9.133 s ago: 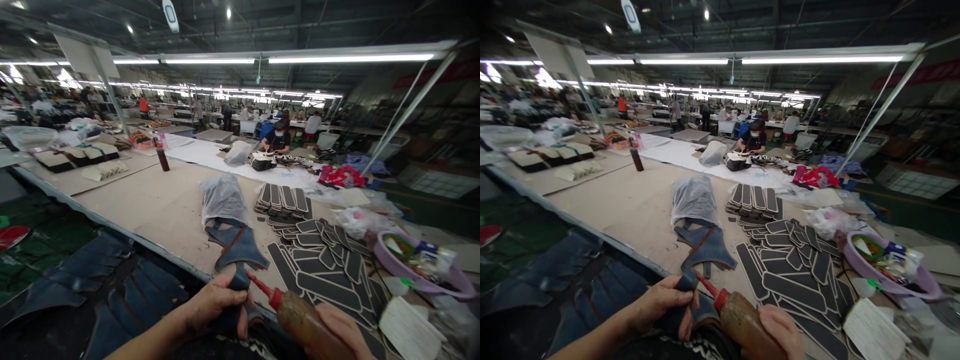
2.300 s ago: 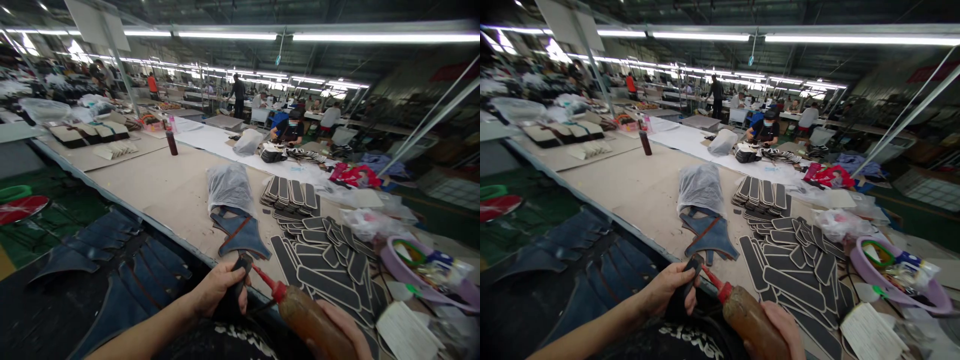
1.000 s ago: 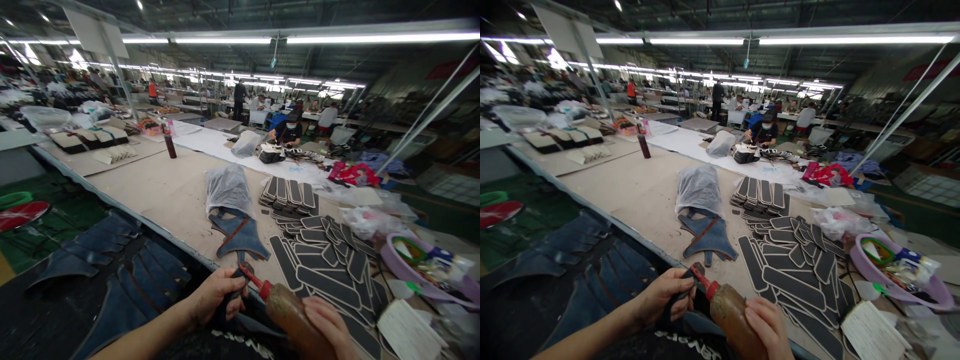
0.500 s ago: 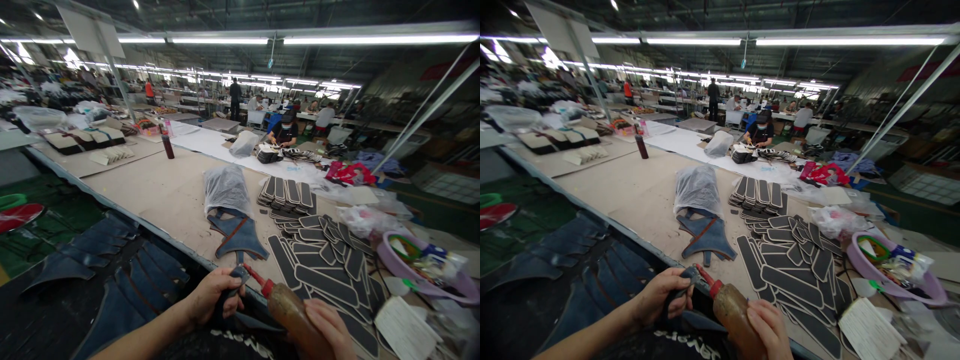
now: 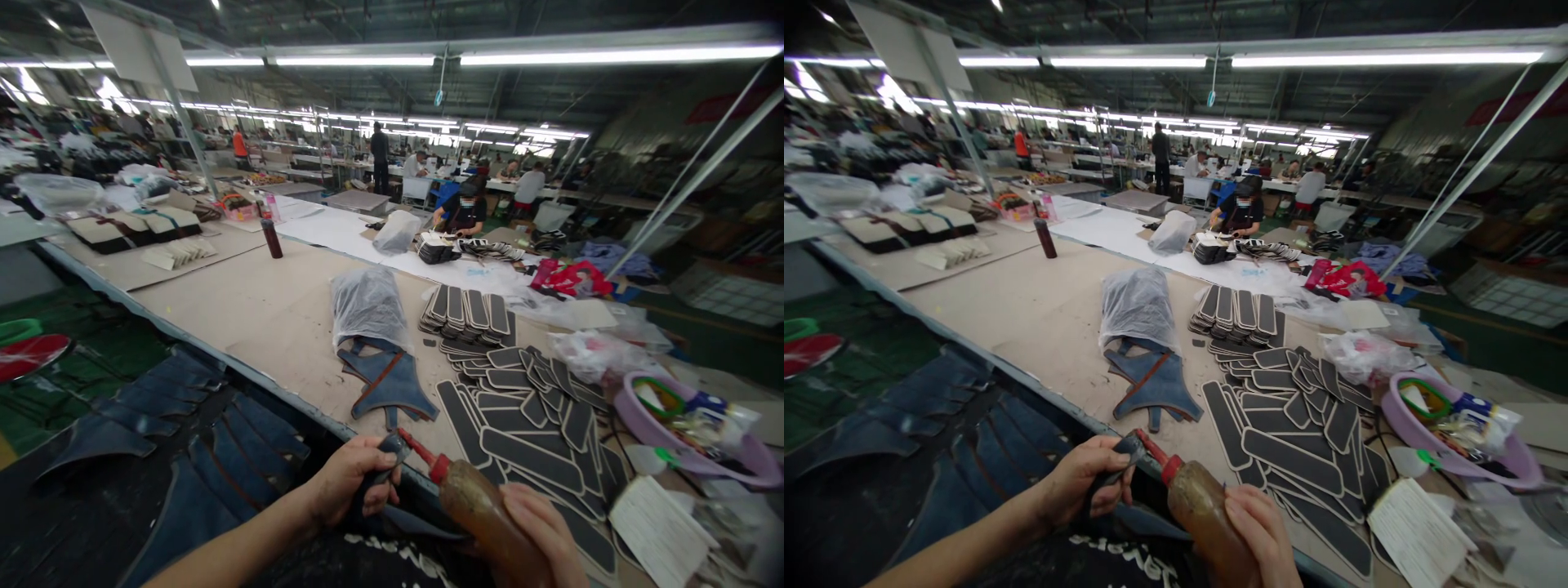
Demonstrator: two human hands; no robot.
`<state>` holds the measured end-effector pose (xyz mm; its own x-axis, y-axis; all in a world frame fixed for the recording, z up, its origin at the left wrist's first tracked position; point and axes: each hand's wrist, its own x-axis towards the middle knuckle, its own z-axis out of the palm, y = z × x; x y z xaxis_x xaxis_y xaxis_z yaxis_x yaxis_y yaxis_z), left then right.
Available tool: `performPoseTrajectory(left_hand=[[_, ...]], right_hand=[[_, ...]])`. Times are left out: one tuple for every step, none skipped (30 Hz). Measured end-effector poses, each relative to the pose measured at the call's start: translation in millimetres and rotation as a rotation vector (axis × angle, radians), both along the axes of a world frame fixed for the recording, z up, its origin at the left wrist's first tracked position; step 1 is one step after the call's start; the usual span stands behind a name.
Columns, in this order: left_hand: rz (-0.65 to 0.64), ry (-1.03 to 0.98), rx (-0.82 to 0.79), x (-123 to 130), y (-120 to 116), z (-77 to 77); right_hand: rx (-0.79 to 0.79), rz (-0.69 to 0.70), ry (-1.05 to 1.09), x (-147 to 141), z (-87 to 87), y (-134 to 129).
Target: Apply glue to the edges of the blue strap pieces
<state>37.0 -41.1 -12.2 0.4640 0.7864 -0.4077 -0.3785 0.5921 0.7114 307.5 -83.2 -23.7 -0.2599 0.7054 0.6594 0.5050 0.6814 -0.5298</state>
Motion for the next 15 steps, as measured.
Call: performPoseTrajectory(left_hand=[[-0.007, 0.001, 0.002, 1, 0, 0.7], [-0.014, 0.003, 0.001, 1, 0, 1.8], [-0.017, 0.005, -0.002, 1, 0, 2.8], [-0.020, 0.010, -0.005, 1, -1, 3.8], [-0.020, 0.016, -0.005, 1, -1, 4.6], [-0.018, 0.021, -0.003, 0, -1, 5.0], [-0.013, 0.024, 0.000, 0, -2, 5.2], [-0.006, 0.026, 0.002, -1, -2, 5.1], [0.001, 0.028, 0.003, -2, -3, 4.8], [0.011, 0.031, 0.003, -2, -3, 4.4], [0.020, 0.034, 0.001, -3, -3, 3.8], [0.029, 0.037, -0.001, -4, -2, 3.1], [0.035, 0.039, -0.004, -4, -2, 2.2], [0.036, 0.039, -0.008, -4, -1, 1.3], [0.033, 0.038, -0.014, -3, -1, 0.3]], right_hand=[[-0.017, -0.016, 0.015, -1, 2.1, 2], [-0.042, -0.040, 0.041, -3, 4.3, 3], [-0.062, -0.059, 0.066, -5, 6.3, 4], [-0.065, -0.049, 0.066, -7, 7.7, 5], [-0.056, -0.017, 0.047, -7, 8.0, 6], [-0.039, 0.016, 0.015, -7, 7.2, 7], [-0.015, 0.040, -0.027, -6, 5.2, 9], [0.010, 0.055, -0.074, -3, 2.4, 10], [0.037, 0.054, -0.115, 0, -0.9, 10], [0.051, 0.032, -0.136, 3, -4.1, 10], [0.054, -0.009, -0.131, 7, -6.9, 9], [0.048, -0.057, -0.106, 11, -8.8, 8], [0.034, -0.097, -0.072, 14, -9.7, 6], [0.017, -0.122, -0.035, 17, -9.6, 4], [0.002, -0.119, -0.010, 20, -8.8, 3]])
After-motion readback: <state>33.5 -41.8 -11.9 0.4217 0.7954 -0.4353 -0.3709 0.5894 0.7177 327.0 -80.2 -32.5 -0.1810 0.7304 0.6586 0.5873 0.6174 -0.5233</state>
